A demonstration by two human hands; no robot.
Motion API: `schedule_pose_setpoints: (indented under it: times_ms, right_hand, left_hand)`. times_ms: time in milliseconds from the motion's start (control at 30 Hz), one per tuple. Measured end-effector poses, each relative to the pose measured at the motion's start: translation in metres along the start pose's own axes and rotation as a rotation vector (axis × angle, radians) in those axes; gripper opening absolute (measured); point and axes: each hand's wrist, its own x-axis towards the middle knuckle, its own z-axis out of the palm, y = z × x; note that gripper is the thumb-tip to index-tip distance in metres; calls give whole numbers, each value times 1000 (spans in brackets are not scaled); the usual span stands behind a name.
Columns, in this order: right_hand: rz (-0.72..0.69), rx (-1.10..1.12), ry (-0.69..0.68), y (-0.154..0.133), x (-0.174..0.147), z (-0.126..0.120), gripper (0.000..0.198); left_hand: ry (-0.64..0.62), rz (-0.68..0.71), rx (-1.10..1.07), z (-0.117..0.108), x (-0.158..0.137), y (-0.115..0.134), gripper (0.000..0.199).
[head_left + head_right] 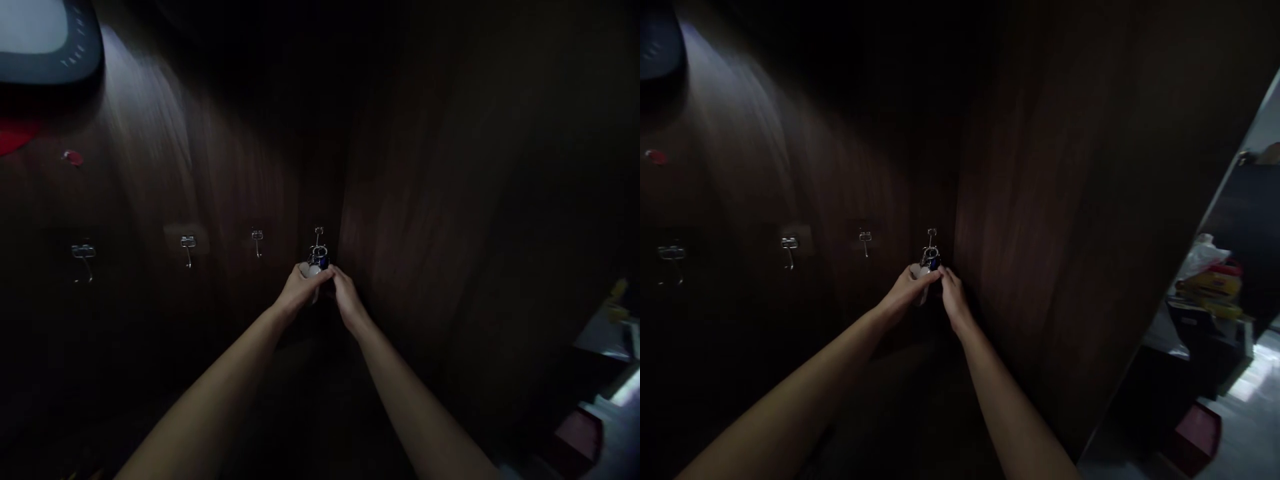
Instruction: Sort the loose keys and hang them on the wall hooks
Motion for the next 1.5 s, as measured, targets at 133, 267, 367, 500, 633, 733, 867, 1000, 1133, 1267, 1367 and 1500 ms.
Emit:
schedule_pose_setpoints:
  times_ms: [133, 267, 367, 500, 633, 733, 867, 1000, 1133, 1267, 1367, 1500]
  right_hand:
    - [-175, -298, -21, -8, -10, -8, 36]
    - [-250, -746, -48, -25, -18, -19, 49]
    - [-350, -1048, -29, -44, -19, -25, 40]
    - [-420, -1119, 0, -66, -3, -23, 46]
    - [-436, -1144, -77, -71, 21, -16, 58]
    - [-450, -1149, -113, -66, 31, -15, 62]
    - [-465, -1158, -129, -63, 37, -16, 62]
    - [-428, -1176, -165, -68, 42, -19, 60]
    - [-349, -1206, -222, -76, 46, -21, 59]
    - [-304, -1204, -253, -82, 48, -21, 61]
    - [-306, -1207, -261, -83, 46, -21, 60]
    - [-286, -1231, -251, -86, 42, -20, 61]
  left_hand:
    - [-38, -38, -185, 18, 6, -12, 33]
    - [-66, -93, -297, 20, 11, -12, 31]
    - [-81, -125, -352, 17, 12, -9, 25]
    - [-74, -159, -384, 18, 10, -5, 22]
    - [-51, -171, -375, 19, 8, 0, 22]
    - [-44, -175, -361, 18, 8, 2, 21]
    - [-43, -186, -356, 17, 8, 4, 20]
    - [-19, -201, -371, 21, 6, 14, 20]
    - [-12, -253, -434, 29, 4, 35, 11]
    - [-4, -296, -471, 26, -1, 47, 6]
    - [-6, -289, -461, 12, -6, 50, 5]
    - [-44, -233, -429, -6, -12, 64, 3]
